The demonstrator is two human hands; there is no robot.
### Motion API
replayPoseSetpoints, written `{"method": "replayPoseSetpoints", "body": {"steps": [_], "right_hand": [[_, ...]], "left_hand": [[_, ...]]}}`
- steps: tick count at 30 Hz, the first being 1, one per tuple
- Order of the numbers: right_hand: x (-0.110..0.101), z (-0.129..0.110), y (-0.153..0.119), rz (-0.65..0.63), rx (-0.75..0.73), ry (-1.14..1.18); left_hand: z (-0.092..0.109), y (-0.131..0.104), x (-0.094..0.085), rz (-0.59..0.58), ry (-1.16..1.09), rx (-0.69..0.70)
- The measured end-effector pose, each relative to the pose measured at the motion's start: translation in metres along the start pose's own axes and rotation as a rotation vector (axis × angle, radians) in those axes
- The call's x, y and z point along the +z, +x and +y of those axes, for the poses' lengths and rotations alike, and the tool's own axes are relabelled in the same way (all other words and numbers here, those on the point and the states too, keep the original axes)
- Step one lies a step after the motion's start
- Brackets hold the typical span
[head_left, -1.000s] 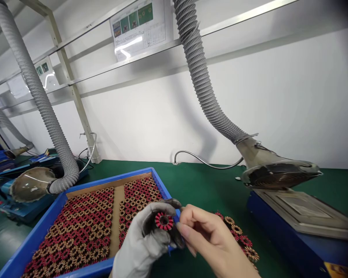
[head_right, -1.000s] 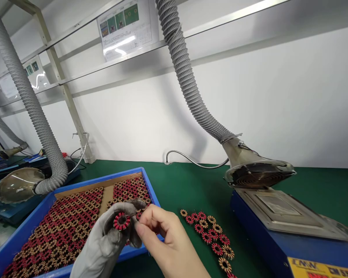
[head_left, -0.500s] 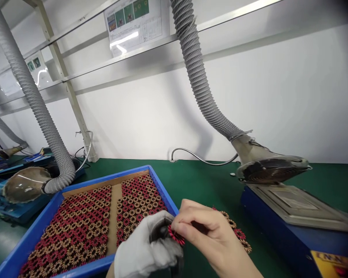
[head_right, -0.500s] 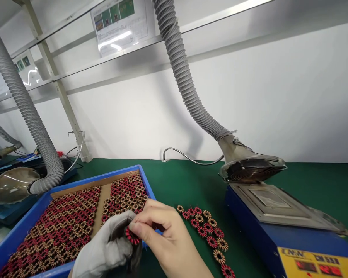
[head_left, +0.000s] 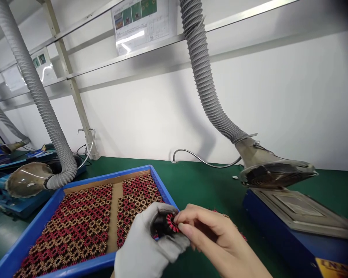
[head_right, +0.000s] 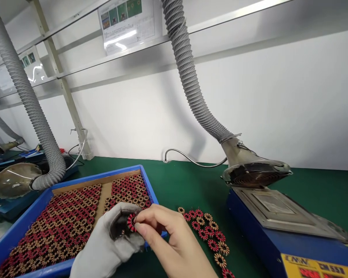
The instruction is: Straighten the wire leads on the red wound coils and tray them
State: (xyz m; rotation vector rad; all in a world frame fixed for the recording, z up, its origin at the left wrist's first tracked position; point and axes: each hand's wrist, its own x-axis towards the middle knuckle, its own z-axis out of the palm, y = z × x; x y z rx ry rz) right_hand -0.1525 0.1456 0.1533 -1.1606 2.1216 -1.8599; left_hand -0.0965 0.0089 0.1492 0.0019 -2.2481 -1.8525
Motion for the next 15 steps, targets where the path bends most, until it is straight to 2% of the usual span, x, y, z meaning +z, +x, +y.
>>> {"method": "replayPoseSetpoints", "body": {"steps": [5, 11, 14, 15], "right_hand": [[0.005, 0.004, 0.005, -0.011, 0.022, 0.034], [0.008, 0.014, 0.007, -0.013, -0.067, 0.193], [0.011, 0.019, 0.01, 0.031, -0.076, 0.262], [0.012, 0.02, 0.01, 0.054, -0.077, 0.275]], "left_hand": [[0.002, -0.002, 0.0, -0.006, 0.049, -0.02], [0.004, -0.001, 0.005, 0.055, -0.017, -0.026], [0.008, 0.002, 0.006, 0.119, -0.074, 0.003], [0.009, 0.002, 0.006, 0.109, -0.115, -0.012]]}}
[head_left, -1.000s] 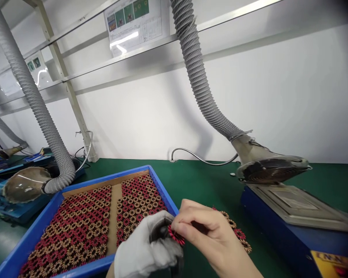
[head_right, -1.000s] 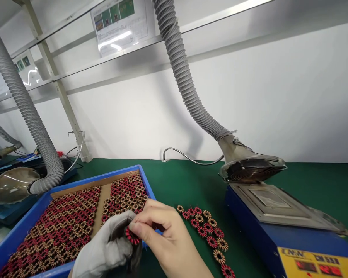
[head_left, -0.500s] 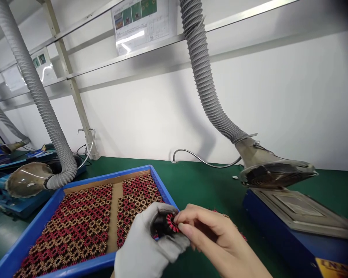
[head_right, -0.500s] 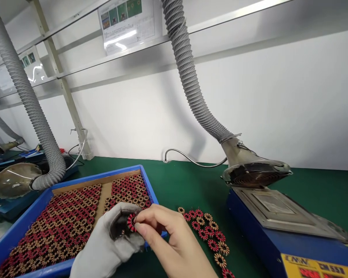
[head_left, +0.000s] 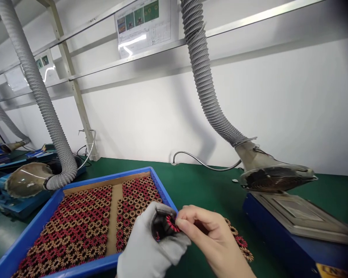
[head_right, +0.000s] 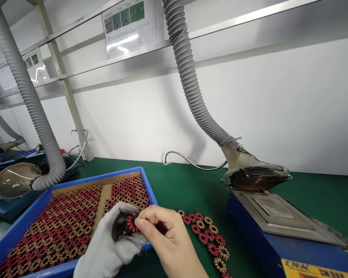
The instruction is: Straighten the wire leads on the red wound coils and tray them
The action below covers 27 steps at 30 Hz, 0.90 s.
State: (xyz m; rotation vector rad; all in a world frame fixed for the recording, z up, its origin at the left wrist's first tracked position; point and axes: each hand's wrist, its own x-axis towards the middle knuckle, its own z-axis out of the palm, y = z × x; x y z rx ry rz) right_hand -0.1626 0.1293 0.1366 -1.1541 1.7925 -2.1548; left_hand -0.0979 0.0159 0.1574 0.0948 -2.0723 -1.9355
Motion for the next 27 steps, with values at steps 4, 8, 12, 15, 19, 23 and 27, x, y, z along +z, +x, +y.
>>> {"method": "replayPoseSetpoints", "body": {"steps": [4, 8, 12, 15, 19, 23, 27], "right_hand": [[0.003, 0.003, -0.003, 0.068, 0.006, 0.029], [0.004, 0.004, -0.004, 0.119, 0.026, 0.045], [0.003, 0.005, -0.001, 0.066, 0.029, 0.119], [0.002, 0.006, -0.001, 0.059, 0.045, 0.142], [0.001, 0.007, -0.002, 0.058, 0.055, 0.158], [0.004, 0.003, -0.002, 0.08, 0.074, 0.178], [0.011, -0.008, -0.004, 0.191, 0.118, 0.193]], "left_hand": [[0.0, -0.002, -0.009, -0.17, -0.134, -0.038], [-0.013, -0.001, -0.016, -0.134, -0.16, 0.012], [-0.02, 0.001, -0.014, -0.147, -0.196, 0.029], [-0.016, 0.001, -0.011, -0.128, -0.178, 0.035], [-0.01, 0.0, -0.011, -0.137, -0.207, 0.0], [-0.012, -0.002, -0.013, -0.121, -0.209, 0.007], [-0.018, -0.005, -0.015, -0.131, -0.327, -0.007]]}}
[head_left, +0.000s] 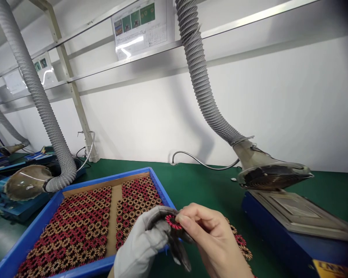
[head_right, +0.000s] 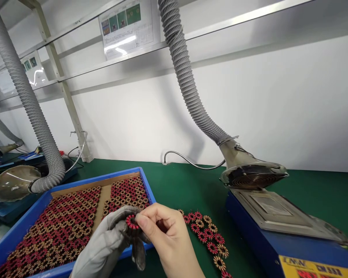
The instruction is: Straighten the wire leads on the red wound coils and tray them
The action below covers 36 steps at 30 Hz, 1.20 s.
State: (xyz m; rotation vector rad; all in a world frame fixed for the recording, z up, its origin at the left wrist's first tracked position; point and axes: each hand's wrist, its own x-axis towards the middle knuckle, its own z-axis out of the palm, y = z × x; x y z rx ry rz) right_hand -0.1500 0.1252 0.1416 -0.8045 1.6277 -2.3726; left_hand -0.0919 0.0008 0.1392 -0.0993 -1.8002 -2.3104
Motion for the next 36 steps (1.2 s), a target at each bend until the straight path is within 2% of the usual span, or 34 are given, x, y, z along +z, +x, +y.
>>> {"method": "replayPoseSetpoints", "body": {"steps": [3, 6, 8, 12, 15, 19, 24, 30, 32, 36], "right_hand": [[0.004, -0.007, -0.004, 0.025, 0.005, -0.063], [0.001, -0.011, -0.008, -0.001, -0.002, -0.167], [-0.003, -0.012, -0.01, -0.015, -0.029, -0.229], [-0.009, -0.011, -0.008, -0.082, -0.084, -0.301], [-0.009, -0.011, -0.006, -0.139, -0.026, -0.251], [-0.006, -0.011, -0.006, -0.124, 0.039, -0.212], [-0.005, -0.01, -0.007, -0.123, -0.008, -0.265], [-0.004, -0.002, -0.003, -0.165, 0.025, -0.104], [-0.003, -0.002, -0.003, -0.14, 0.021, -0.111], [0.0, -0.005, -0.005, -0.074, 0.026, -0.154]], "left_hand": [[-0.003, -0.002, -0.002, 0.03, -0.086, -0.006], [-0.001, -0.002, -0.004, -0.073, -0.028, 0.013], [0.001, -0.002, -0.004, -0.089, 0.026, 0.017], [0.004, -0.006, 0.001, 0.061, 0.052, -0.024], [0.004, -0.007, 0.002, 0.11, 0.061, -0.04], [0.004, -0.005, -0.004, 0.017, 0.13, -0.039], [0.005, 0.0, -0.006, -0.078, 0.164, -0.047], [-0.005, -0.007, -0.013, 0.01, 0.1, -0.05], [-0.007, -0.007, -0.014, 0.028, 0.09, -0.059], [-0.009, -0.005, -0.014, -0.007, 0.092, -0.052]]}}
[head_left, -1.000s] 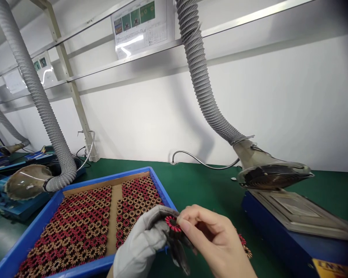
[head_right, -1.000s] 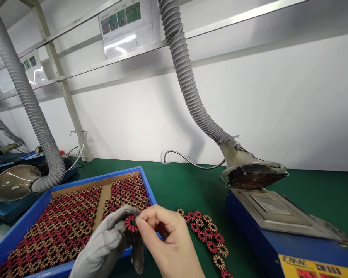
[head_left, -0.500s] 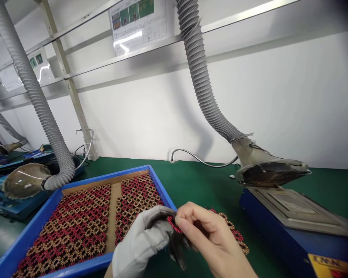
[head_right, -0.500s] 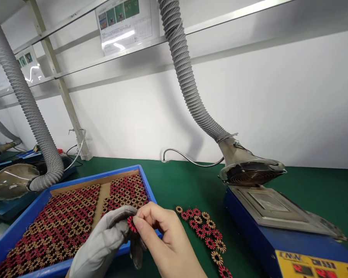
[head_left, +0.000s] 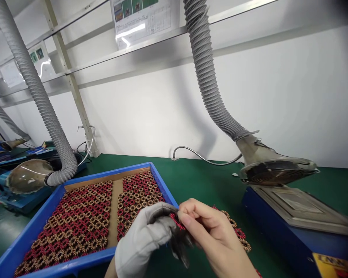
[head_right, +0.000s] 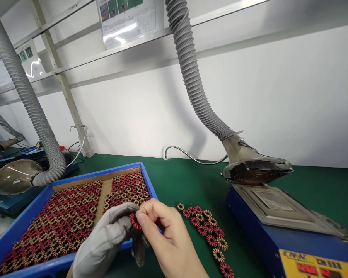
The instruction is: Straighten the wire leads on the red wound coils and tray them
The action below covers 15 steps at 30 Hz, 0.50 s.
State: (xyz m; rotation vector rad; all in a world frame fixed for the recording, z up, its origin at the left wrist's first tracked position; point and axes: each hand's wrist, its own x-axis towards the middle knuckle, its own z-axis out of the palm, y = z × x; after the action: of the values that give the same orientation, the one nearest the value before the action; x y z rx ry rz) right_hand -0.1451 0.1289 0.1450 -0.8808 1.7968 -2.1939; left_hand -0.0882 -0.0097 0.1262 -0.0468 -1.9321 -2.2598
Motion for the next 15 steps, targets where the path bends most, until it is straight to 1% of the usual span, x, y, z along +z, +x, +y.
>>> {"method": "replayPoseSetpoints", "body": {"steps": [4, 8, 13, 15], "right_hand": [[0.0011, -0.004, 0.0002, 0.019, 0.015, 0.012], [-0.0018, -0.0049, -0.0001, -0.027, 0.056, 0.052], [-0.0064, -0.0001, -0.0007, -0.045, 0.056, 0.039], [-0.0075, 0.0025, 0.0006, -0.074, 0.041, 0.051]], "left_hand": [[-0.0012, 0.0018, -0.0009, 0.029, -0.023, 0.014], [0.0037, 0.0018, -0.001, -0.02, -0.068, 0.034], [0.0085, 0.0022, 0.0023, -0.079, -0.14, 0.032], [0.0081, 0.0029, 0.0029, -0.076, -0.145, 0.034]]}}
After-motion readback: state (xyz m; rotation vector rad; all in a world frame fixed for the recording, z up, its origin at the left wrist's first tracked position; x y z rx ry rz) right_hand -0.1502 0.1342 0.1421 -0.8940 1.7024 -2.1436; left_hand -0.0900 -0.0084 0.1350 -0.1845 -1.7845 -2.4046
